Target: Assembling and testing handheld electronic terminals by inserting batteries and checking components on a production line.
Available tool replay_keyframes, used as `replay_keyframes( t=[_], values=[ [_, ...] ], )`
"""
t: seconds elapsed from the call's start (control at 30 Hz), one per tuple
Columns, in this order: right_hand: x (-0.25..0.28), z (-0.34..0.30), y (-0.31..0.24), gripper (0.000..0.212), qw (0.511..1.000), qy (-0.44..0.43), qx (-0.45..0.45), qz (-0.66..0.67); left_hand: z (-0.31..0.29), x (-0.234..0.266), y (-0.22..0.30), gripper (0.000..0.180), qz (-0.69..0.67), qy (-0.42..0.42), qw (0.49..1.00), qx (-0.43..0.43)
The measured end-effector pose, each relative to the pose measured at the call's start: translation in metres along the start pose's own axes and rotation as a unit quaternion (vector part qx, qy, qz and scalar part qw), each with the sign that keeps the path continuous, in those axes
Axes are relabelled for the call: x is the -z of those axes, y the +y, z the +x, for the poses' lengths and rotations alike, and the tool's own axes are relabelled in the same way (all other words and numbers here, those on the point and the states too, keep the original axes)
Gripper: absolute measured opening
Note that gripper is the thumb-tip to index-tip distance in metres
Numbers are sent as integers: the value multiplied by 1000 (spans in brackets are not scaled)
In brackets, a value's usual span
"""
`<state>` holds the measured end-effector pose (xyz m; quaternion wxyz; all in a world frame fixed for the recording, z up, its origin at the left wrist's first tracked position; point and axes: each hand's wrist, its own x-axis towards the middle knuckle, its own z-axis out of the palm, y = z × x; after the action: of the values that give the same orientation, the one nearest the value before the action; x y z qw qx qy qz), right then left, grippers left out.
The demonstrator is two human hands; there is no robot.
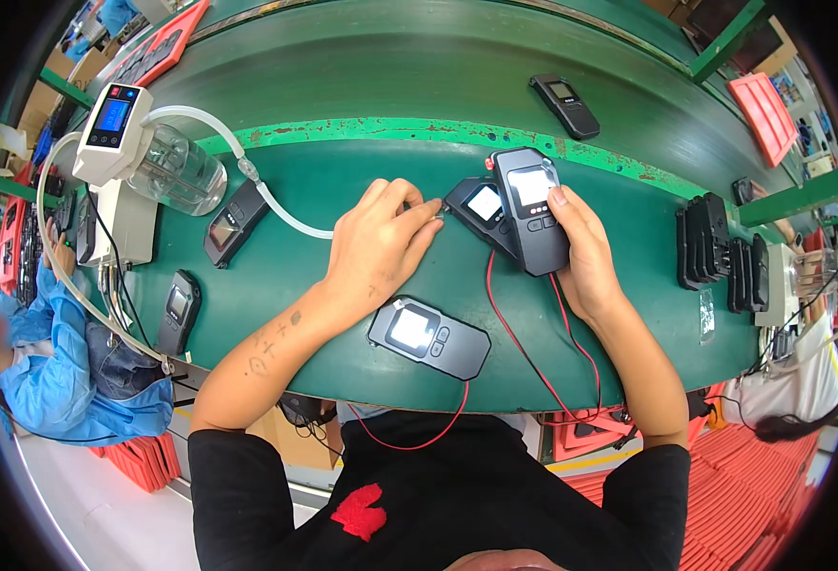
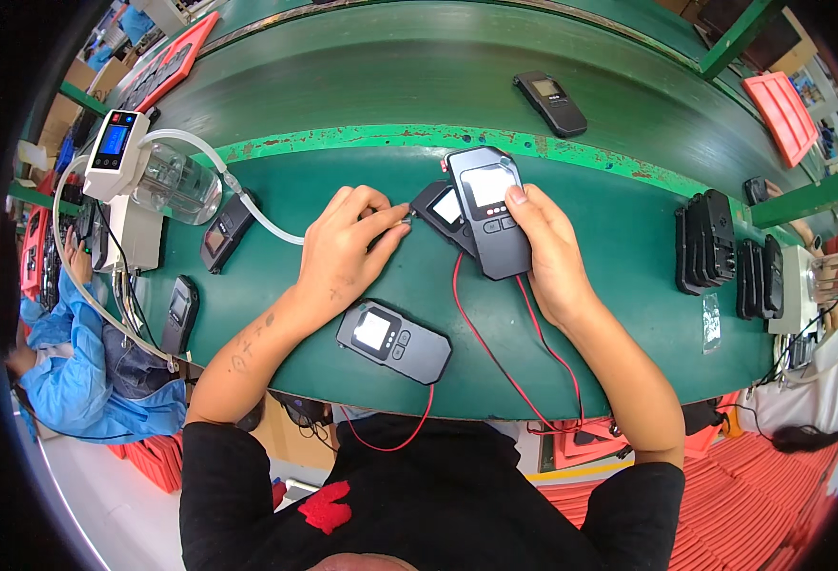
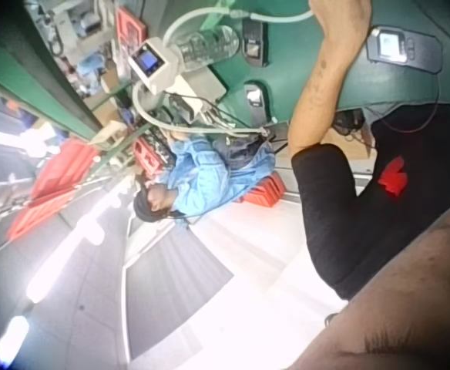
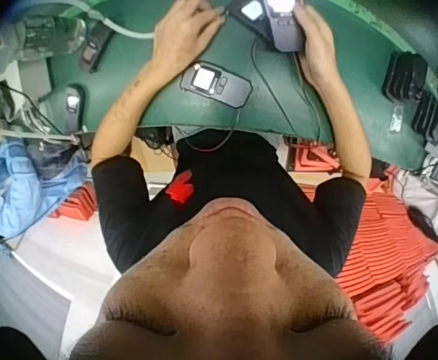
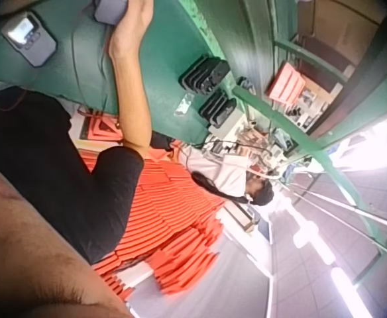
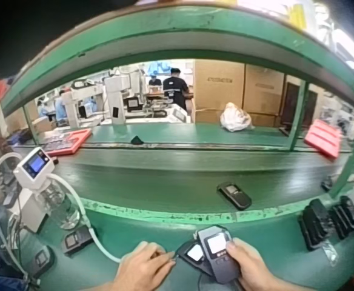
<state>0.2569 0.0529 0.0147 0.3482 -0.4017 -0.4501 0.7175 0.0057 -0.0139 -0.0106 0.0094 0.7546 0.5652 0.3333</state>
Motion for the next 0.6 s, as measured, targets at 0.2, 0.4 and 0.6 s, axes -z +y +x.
replay_keyframes(
  t=[0.2,0.4,0.6],
  values=[
    [-5,-6,2,37,1000,-14,-6,6,0,-2,-2,17,-3,7,1000,9],
    [-14,-13,1,39,999,-9,-33,29,-2,-4,-9,22,-10,16,1000,22],
    [-8,-10,3,38,999,-16,-43,15,3,2,-9,28,-19,13,1000,4]
  ],
)
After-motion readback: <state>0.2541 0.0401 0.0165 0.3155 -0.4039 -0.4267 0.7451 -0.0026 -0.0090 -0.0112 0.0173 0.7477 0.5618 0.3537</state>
